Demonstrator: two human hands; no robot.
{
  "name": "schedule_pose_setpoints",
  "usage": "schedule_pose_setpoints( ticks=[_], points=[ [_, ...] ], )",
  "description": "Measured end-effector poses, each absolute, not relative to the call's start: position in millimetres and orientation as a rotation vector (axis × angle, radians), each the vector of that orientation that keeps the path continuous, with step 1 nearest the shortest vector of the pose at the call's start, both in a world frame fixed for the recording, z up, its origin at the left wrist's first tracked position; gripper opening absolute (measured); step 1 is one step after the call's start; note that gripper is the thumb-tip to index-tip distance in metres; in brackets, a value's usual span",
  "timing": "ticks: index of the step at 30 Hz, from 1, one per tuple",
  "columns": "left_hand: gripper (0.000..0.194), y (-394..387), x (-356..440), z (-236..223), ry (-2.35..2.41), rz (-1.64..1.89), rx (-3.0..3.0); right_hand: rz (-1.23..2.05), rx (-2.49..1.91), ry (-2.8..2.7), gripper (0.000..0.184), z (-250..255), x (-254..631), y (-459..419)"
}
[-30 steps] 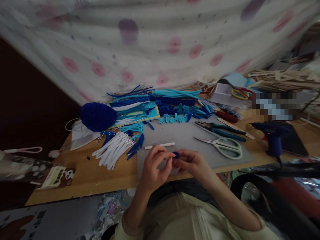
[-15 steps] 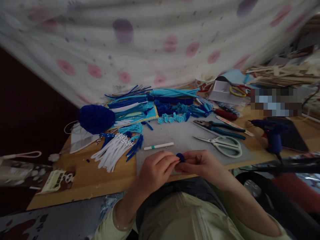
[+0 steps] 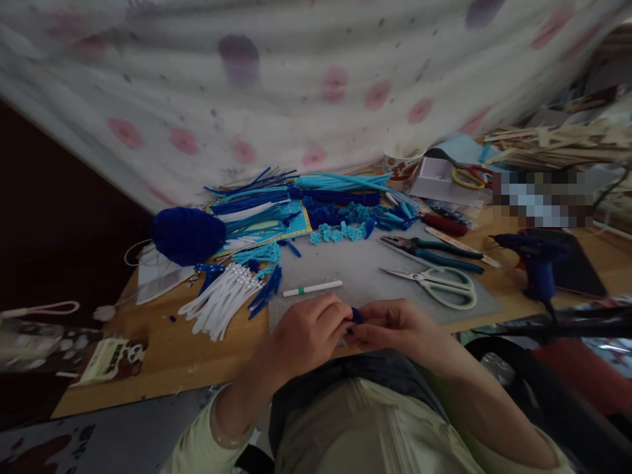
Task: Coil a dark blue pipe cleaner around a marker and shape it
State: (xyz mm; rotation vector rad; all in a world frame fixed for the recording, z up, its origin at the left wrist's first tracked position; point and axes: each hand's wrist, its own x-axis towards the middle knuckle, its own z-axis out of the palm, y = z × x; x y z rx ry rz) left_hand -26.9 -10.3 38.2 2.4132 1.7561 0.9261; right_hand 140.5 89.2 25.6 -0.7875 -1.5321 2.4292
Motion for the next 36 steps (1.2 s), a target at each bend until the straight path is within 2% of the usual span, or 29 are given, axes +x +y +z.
schedule_pose_setpoints(
  ticks=[6,11,15,21,29,33,36],
  points=[
    [0.024,-6,-31,41,1.783,0.614,2.734,2.181,-0.729,-1.583,0.036,26,133,78],
    [0.028,-5,-38,39,1.671,0.676,2.871,2.096,-0.744,-1.575,0.036,23,131,72],
    [0.024,-9,-42,41,1.639,0.762,2.98,2.114,-0.783,-1.579,0.039,24,130,69],
    [0.011,-10,-42,49,1.587,0.555,3.27,1.996,-0.759,-1.578,0.042,28,116,60],
    [0.027,-11,-36,45,1.8,0.581,3.042,1.834,-0.804,-1.493,0.039,16,105,56],
    [0.029,-9,-32,45,1.955,0.539,2.97,1.569,-0.871,-1.626,0.035,12,105,54],
    [0.029,-7,-33,46,1.879,0.649,2.825,1.435,-0.894,-1.672,0.034,15,106,54]
  ],
)
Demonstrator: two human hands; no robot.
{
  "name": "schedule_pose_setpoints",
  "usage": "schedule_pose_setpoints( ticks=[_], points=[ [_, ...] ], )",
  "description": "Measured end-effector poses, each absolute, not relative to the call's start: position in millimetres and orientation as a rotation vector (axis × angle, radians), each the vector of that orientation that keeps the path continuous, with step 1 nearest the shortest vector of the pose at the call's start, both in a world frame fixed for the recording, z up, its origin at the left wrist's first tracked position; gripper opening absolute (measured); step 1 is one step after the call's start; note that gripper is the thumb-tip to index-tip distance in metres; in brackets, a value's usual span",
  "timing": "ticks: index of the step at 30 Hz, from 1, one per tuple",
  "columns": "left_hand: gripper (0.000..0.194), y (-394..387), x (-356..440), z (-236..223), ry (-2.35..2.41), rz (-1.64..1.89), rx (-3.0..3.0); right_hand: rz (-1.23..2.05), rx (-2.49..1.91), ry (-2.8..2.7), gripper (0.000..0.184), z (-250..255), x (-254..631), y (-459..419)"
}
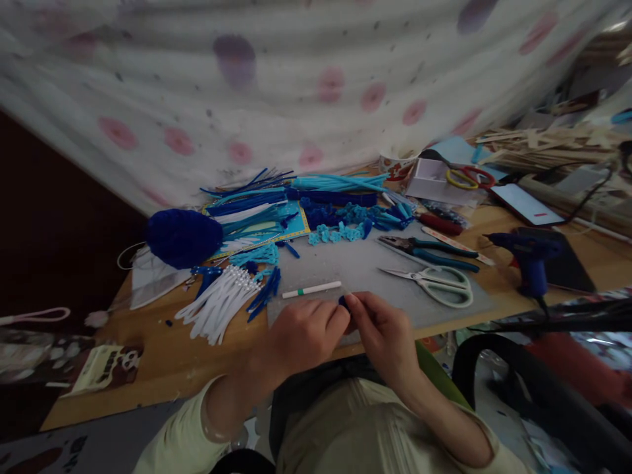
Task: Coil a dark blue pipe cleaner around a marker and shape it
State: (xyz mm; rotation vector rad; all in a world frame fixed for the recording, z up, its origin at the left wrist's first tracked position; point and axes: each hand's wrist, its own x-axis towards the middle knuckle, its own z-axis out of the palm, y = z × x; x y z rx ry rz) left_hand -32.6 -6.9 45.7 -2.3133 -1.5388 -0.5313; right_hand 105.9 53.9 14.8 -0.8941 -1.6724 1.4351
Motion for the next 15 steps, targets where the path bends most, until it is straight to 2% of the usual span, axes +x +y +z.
schedule_pose_setpoints(
  ticks=[3,6,9,11,13,15],
  points=[
    [0.03,-6,-33,45,-1.783,-0.923,-2.427,1.451,-0.892,-1.602,0.032,20,106,54],
    [0.031,-7,-26,38,-2.137,-1.49,-2.373,1.509,-0.888,-1.528,0.03,26,106,54],
    [0.033,-7,-13,26,-2.482,-2.21,-2.087,1.546,-0.876,-1.474,0.029,30,107,52],
    [0.034,-7,-5,19,-2.579,-2.566,-1.837,1.566,-0.871,-1.439,0.028,29,108,52],
    [0.035,-7,-2,15,-2.58,-2.588,-1.787,1.619,-0.854,-1.422,0.03,27,109,54],
    [0.033,-9,-4,15,-2.488,-2.287,-1.929,1.678,-0.823,-1.415,0.032,26,110,57]
  ],
)
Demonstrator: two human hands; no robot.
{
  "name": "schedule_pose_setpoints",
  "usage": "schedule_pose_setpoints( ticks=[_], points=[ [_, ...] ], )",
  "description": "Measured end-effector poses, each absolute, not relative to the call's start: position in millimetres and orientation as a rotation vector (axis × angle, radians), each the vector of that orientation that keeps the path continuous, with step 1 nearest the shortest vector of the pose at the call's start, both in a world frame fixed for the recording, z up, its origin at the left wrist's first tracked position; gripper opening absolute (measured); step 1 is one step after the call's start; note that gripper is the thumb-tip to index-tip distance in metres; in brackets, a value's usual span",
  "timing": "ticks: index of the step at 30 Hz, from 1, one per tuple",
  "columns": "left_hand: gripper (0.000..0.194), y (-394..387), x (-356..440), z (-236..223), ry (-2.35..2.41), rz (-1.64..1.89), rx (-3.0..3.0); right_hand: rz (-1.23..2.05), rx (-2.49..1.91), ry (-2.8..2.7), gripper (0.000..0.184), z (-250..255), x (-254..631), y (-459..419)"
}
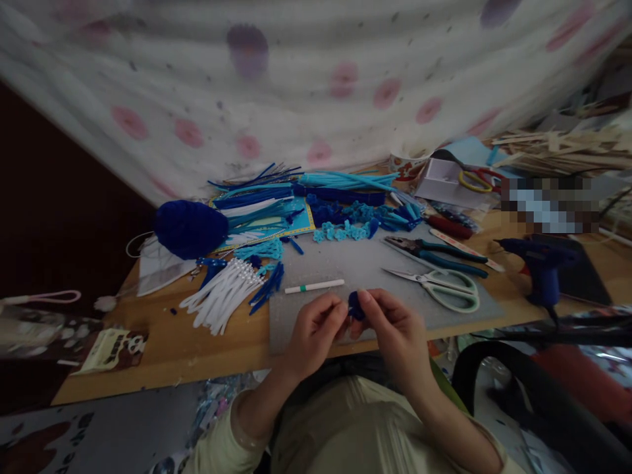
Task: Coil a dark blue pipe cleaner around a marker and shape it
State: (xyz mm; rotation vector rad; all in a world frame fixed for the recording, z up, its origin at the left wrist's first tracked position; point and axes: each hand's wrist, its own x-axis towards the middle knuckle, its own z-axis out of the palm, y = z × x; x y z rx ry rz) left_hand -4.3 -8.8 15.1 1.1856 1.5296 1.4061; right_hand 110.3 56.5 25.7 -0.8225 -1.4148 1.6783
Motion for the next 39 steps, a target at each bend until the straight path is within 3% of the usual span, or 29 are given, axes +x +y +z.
schedule_pose_setpoints(
  ticks=[3,9,14,18,21,23,26,29,34,39],
  points=[
    [0.016,-11,-17,17,1.742,1.388,1.772,1.706,-0.805,-1.432,0.034,24,111,61],
    [0.018,-9,-41,28,1.782,0.917,2.964,1.761,-0.859,-1.476,0.039,26,108,60],
    [0.009,-9,-42,54,1.696,0.62,3.28,1.75,-0.876,-1.521,0.04,28,107,57],
    [0.007,-8,-38,59,1.689,0.677,3.384,1.552,-0.873,-1.555,0.035,30,106,53],
    [0.014,-7,-25,51,1.852,1.034,3.073,1.36,-0.864,-1.594,0.03,29,105,49],
    [0.017,-7,-9,45,1.971,1.404,2.426,1.181,-0.863,-1.622,0.025,25,105,46],
    [0.021,-7,21,37,1.746,1.655,1.146,0.868,-0.87,-1.639,0.017,16,106,44],
    [0.03,-1,42,29,1.394,1.699,0.405,0.726,-0.905,-1.655,0.017,9,107,46],
    [0.027,9,43,16,1.464,1.968,0.42,1.241,-0.821,-1.611,0.021,12,108,51],
    [0.023,5,32,20,1.626,1.886,0.577,1.528,-0.659,-1.66,0.021,14,113,59]
  ],
)
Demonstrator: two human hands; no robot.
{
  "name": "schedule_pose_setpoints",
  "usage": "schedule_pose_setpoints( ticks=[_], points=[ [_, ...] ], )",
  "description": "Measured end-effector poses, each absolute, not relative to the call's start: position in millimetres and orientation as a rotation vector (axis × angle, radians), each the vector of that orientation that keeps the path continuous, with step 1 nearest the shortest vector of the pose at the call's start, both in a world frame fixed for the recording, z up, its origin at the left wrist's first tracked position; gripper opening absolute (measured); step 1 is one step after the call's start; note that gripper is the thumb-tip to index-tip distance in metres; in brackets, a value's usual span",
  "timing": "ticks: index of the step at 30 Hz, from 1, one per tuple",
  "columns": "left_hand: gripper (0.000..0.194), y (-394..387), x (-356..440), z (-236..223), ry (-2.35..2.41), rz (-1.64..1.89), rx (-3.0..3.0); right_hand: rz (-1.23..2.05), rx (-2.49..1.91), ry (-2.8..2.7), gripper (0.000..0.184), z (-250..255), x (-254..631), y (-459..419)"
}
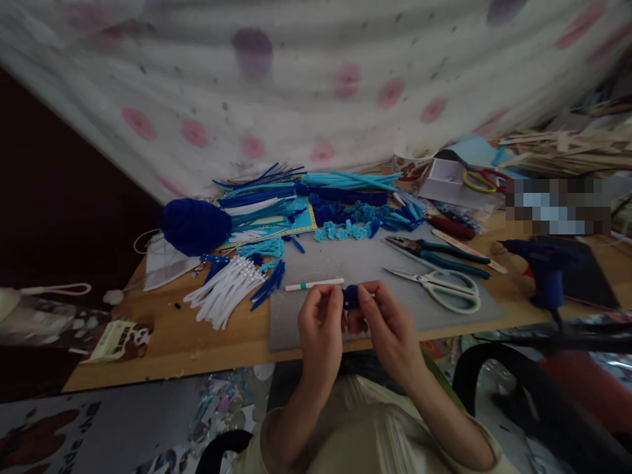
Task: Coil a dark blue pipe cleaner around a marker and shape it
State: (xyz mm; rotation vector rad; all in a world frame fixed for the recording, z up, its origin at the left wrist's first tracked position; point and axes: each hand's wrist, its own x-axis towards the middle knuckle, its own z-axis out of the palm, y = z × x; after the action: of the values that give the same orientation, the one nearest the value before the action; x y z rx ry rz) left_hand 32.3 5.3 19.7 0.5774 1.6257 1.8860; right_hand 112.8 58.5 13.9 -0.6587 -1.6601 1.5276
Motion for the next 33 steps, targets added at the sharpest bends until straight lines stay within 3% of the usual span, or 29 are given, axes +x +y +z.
schedule_pose_setpoints(
  ticks=[4,9,16,24,33],
  points=[
    [0.021,-3,26,27,1.828,1.769,0.756,1.144,-0.642,-1.857,0.012,15,123,70],
    [0.02,-7,25,29,1.729,1.761,0.754,0.744,-0.441,-2.043,0.01,23,129,82],
    [0.026,-2,23,22,1.617,1.717,0.674,0.762,-0.496,-2.043,0.009,18,127,78],
    [0.028,-2,-1,25,1.478,1.416,0.573,0.845,-0.452,-2.344,0.008,24,138,87],
    [0.035,0,24,11,1.423,1.649,0.401,0.767,-0.459,-2.319,0.013,16,131,80]
  ],
)
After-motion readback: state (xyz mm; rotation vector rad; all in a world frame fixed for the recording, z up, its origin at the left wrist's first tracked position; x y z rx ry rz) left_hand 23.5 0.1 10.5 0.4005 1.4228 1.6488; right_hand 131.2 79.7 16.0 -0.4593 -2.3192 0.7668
